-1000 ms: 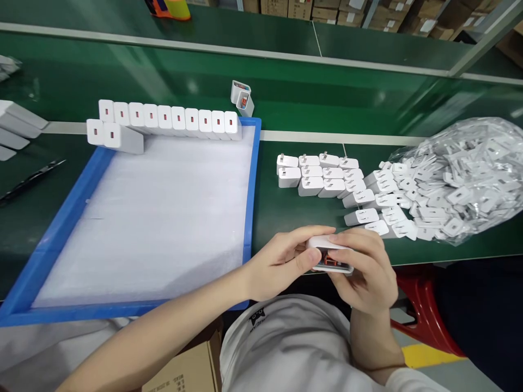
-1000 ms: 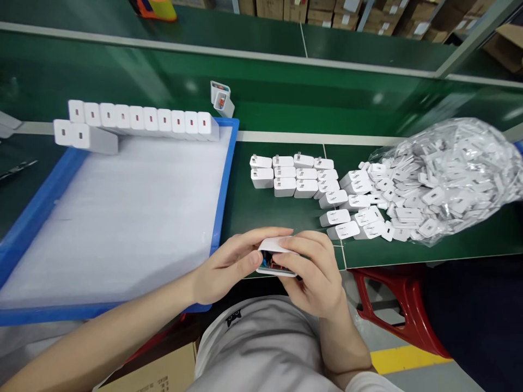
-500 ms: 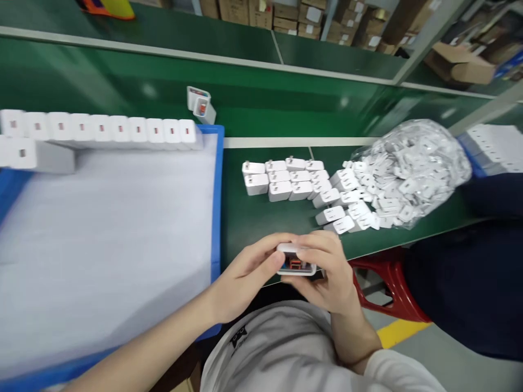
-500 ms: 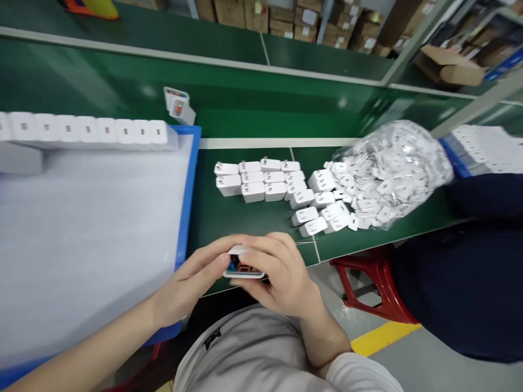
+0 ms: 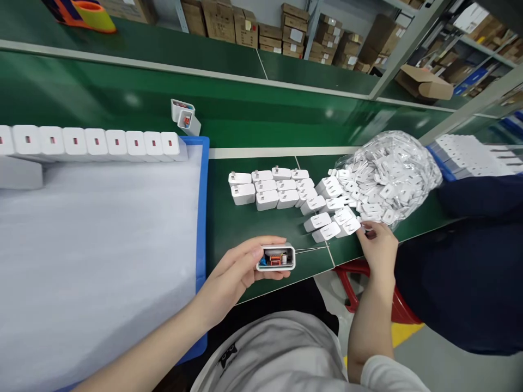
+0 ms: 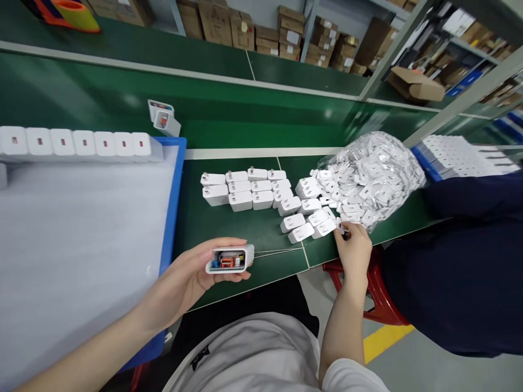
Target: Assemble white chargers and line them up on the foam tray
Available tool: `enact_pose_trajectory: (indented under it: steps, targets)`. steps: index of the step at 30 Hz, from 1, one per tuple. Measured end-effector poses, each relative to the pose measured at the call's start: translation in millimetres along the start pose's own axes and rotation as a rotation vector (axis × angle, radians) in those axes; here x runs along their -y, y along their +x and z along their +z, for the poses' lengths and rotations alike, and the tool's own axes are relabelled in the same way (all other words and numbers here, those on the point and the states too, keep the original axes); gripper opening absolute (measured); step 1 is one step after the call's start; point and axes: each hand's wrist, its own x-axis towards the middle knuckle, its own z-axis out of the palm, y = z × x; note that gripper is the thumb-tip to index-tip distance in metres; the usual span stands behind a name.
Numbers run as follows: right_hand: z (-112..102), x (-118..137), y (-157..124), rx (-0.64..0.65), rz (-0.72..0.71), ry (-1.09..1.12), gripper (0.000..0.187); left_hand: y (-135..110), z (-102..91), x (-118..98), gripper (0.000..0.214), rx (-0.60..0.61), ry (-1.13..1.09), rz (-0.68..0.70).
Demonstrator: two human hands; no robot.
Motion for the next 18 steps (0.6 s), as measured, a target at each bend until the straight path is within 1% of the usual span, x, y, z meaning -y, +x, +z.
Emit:
enact_pose_trajectory:
  steps: [3,7,13,18]
  targets:
    - [2.0,-2.2,0.4,0.021,0.1,-0.004,0.036,-0.3,1.9,0.8,0.036,-0.017,-0.018,-0.013]
    - [1.2,-7.5,5.7,0.07,0.228,0.023,0.035,-1.3,4.1,1.0,0.036,0.002,-0.041,-0.004]
    - [0.1,-1.5,8.5,0.065,0.238,-0.082,0.029,-3.1,6.5,-0.5,0.035,0.001,-0.071,-0.01]
    - [-5.1,1.5,10.0,0.067,0.326,-0.057,0.025,-3.7,6.4,-0.7,0.036,0.002,-0.092,-0.005]
